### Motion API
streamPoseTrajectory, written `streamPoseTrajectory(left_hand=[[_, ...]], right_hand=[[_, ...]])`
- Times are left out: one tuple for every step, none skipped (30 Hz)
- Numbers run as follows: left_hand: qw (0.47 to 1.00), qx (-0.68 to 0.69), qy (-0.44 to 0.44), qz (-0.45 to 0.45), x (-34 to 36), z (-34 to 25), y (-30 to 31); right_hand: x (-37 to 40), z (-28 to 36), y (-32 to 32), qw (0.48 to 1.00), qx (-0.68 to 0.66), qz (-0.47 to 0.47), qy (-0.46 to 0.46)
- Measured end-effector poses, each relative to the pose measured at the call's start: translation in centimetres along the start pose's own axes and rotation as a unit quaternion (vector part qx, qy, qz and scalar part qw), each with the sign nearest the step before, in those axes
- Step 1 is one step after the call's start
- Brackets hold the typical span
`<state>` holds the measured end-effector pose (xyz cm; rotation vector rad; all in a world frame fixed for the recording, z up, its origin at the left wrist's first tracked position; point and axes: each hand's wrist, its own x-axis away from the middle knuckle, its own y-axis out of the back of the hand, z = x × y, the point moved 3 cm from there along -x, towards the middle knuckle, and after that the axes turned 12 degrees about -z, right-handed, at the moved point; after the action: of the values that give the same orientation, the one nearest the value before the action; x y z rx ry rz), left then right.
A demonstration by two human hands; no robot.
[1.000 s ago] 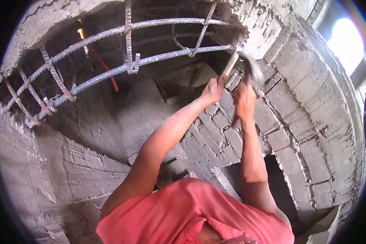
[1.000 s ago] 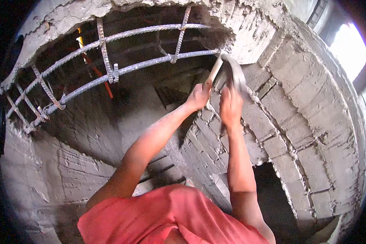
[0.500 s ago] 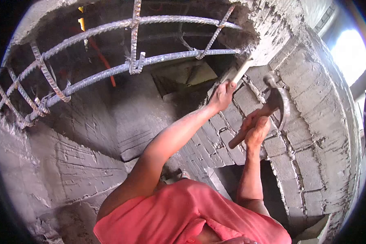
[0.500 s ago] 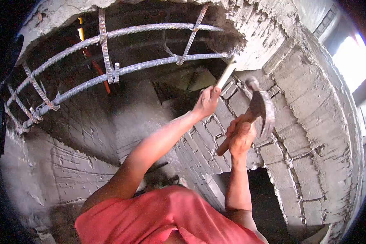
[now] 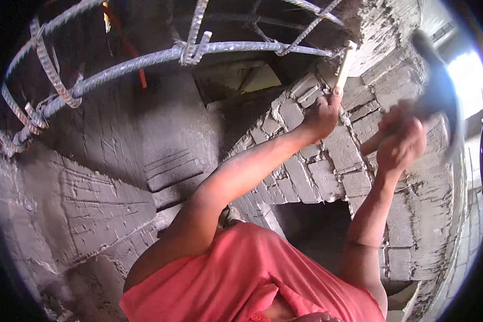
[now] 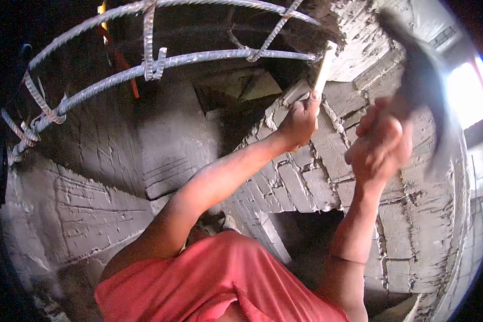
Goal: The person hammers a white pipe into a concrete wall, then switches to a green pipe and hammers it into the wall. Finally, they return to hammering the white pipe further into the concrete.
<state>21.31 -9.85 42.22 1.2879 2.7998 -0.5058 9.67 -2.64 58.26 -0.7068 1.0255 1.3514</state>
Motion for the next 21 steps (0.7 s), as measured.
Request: streamPoseTrajectory(left_hand=[[0.998, 0.031, 0.038, 0.034, 0.5, -1.1, 0.3], [0.993, 0.063, 0.075, 0.068, 1.0, -2.0, 0.6], [0.99, 0.065, 0.098, 0.075, 1.2, -2.6, 0.7], [0.99, 0.051, 0.118, 0.056, 1.5, -2.8, 0.7], [0.987, 0.041, 0.138, 0.067, 1.6, -2.1, 0.5], [0.986, 0.036, 0.15, 0.068, 1.1, -2.9, 1.1], [0.987, 0.033, 0.134, 0.087, 0.9, -3.3, 2.0], [0.985, 0.029, 0.128, 0.114, 1.9, -4.4, 2.9], [0.996, 0.041, 0.063, 0.047, 1.0, -3.2, 1.7], [0.996, 0.041, 0.065, 0.047, 0.3, -1.3, 0.7], [0.999, 0.037, -0.002, 0.01, 0.3, -1.2, 0.5], [0.997, 0.032, -0.072, -0.026, 0.4, -1.5, 0.4], [0.999, -0.007, 0.036, 0.019, 1.3, -3.1, 1.3], [0.999, -0.032, 0.025, -0.025, 1.2, -2.5, 1.0], [0.998, -0.041, 0.049, -0.002, 1.1, -2.1, 1.0], [0.996, -0.053, 0.073, 0.025, 1.1, -1.7, 1.0], [0.991, -0.111, 0.066, -0.044, -0.4, 1.1, -0.5], [0.992, -0.102, 0.001, -0.08, -0.7, 0.3, -0.3], [0.994, -0.089, 0.011, -0.064, -0.6, 0.5, -0.4], [0.996, -0.077, 0.018, -0.048, -0.6, -0.1, -0.2], [0.996, -0.078, 0.018, -0.046, -0.5, 0.1, -0.4]], right_hand=[[-0.7, -1.4, -0.3, 0.99, 0.119, 0.051, 0.064], [-1.4, -3.3, -0.9, 0.959, 0.235, 0.1, 0.127], [-2.0, -4.9, -1.9, 0.946, 0.276, 0.137, 0.104], [-2.0, -5.8, -2.5, 0.929, 0.317, 0.174, 0.078], [-1.7, -5.2, -2.4, 0.933, 0.313, 0.176, 0.033], [-1.9, -4.3, -2.7, 0.934, 0.307, 0.18, 0.043], [-1.8, -3.4, -2.1, 0.961, 0.239, 0.141, 0.014], [-1.3, -2.6, -0.9, 0.978, 0.178, 0.103, -0.025], [-1.0, -1.4, -0.6, 0.995, 0.087, 0.051, -0.002], [-1.2, -1.7, -0.4, 0.994, -0.023, 0.045, 0.095], [-1.2, -3.1, -0.3, 0.993, -0.027, 0.047, 0.106], [-1.3, -4.8, -0.3, 0.991, -0.032, 0.045, 0.119], [-1.2, -7.3, -0.7, 0.983, 0.115, 0.082, 0.117], [-1.4, -9.1, -1.1, 0.953, 0.257, 0.117, 0.113], [-1.1, -8.6, -2.2, 0.951, 0.264, 0.155, 0.036], [-0.8, -8.8, -1.7, 0.958, 0.243, 0.151, -0.025], [-0.9, -7.9, -1.5, 0.968, 0.215, 0.125, -0.035], [-0.1, -7.0, -1.1, 0.976, 0.185, 0.101, -0.053], [0.5, -6.1, -0.5, 0.99, 0.112, 0.056, -0.071], [0.8, -4.9, 0.0, 0.996, 0.02, 0.034, -0.075], [1.1, -5.0, -0.2, 0.996, -0.075, 0.009, -0.047]])
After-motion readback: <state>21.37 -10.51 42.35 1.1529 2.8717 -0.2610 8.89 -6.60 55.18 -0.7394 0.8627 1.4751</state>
